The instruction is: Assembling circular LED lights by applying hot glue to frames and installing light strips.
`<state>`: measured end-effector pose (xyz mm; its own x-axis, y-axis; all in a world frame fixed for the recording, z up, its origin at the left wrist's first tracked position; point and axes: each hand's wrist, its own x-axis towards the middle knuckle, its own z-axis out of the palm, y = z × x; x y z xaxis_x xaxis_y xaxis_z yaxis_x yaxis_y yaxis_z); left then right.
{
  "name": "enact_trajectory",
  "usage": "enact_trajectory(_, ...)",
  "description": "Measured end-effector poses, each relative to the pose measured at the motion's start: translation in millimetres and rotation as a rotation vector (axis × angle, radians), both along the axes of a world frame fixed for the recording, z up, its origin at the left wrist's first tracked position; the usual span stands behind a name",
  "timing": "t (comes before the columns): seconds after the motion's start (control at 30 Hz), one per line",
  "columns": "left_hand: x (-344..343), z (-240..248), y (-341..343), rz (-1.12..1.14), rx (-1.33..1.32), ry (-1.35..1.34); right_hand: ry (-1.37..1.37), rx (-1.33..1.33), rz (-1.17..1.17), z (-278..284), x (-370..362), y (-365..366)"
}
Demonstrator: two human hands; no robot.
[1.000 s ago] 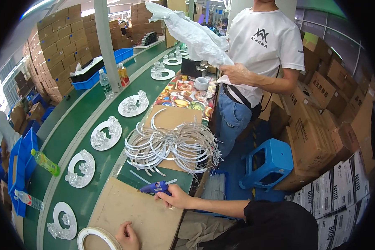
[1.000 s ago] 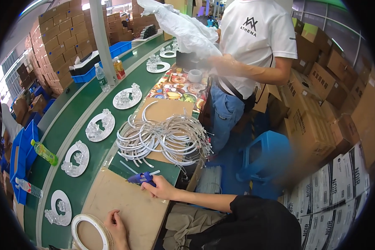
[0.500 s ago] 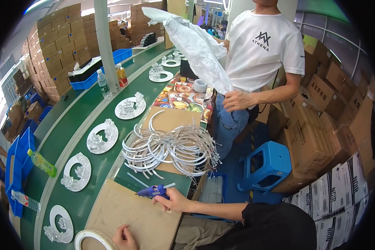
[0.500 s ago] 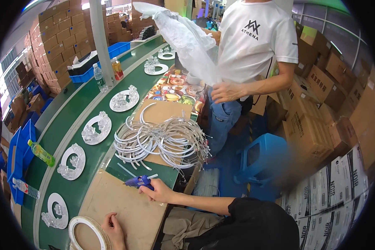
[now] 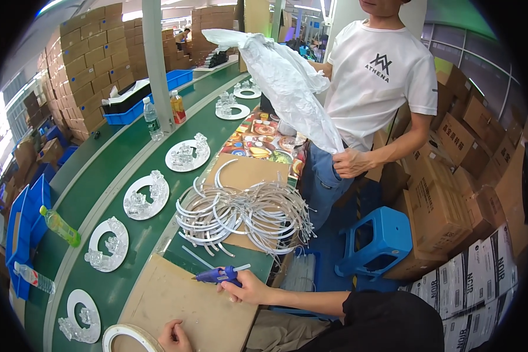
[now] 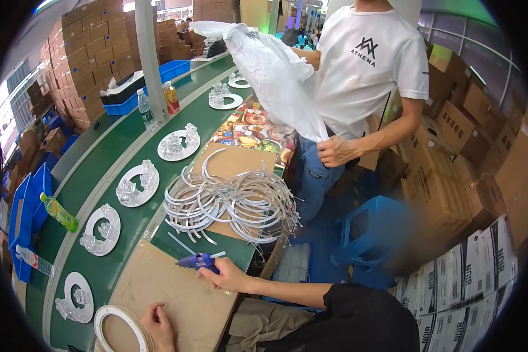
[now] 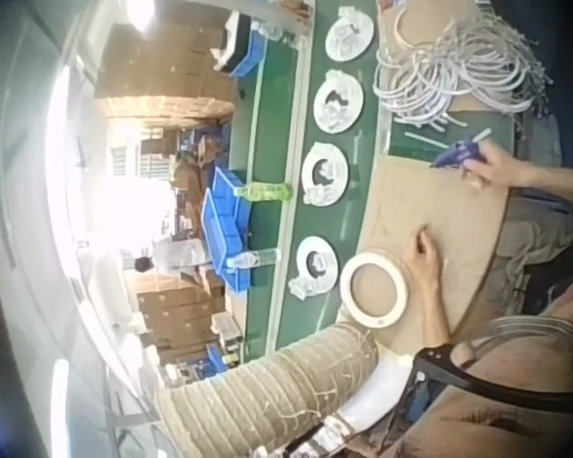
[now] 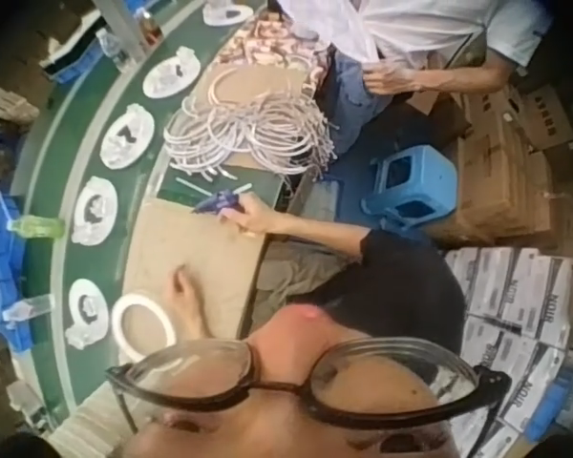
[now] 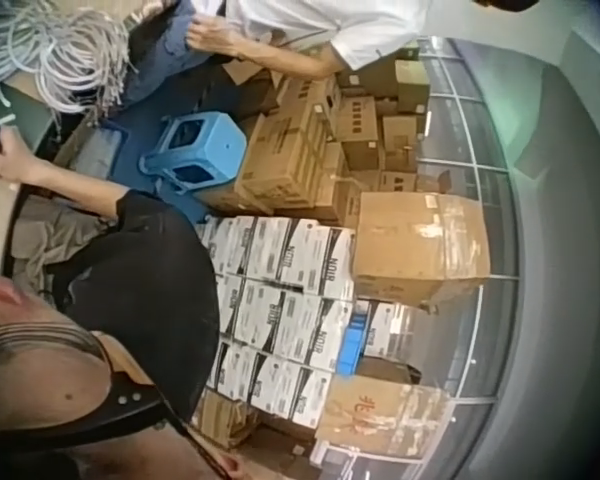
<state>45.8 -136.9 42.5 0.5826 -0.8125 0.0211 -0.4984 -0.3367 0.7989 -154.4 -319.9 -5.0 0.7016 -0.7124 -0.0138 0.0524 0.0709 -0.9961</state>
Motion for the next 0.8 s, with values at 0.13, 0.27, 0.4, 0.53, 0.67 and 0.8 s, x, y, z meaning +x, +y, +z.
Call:
enact_trajectory(0.13,1,1,-1,-0.001,0.027,0.057,-0.016,-0.001,0.009,-5,2,0)
enact_trajectory(0.27,8,-32,-3,0.008,-0.271,-0.022,-0.068,-0.002,-0.037,5,5,3)
enact_trajectory(0.4,8,-37,-5,0.011,-0.242,-0.022,-0.048,0.018,-0.032,8,0,-1)
enact_trajectory(0.53,8,-36,-6,0.008,-0.251,-0.016,-0.035,0.021,-0.022,10,1,-2)
enact_trajectory(0.67,10,-39,-4,0.018,-0.255,-0.008,-0.043,-0.003,-0.022,4,3,-1)
enact_trajectory(0.8,13,-44,-2,0.014,-0.260,0.007,-0.014,0.020,-0.014,6,1,0)
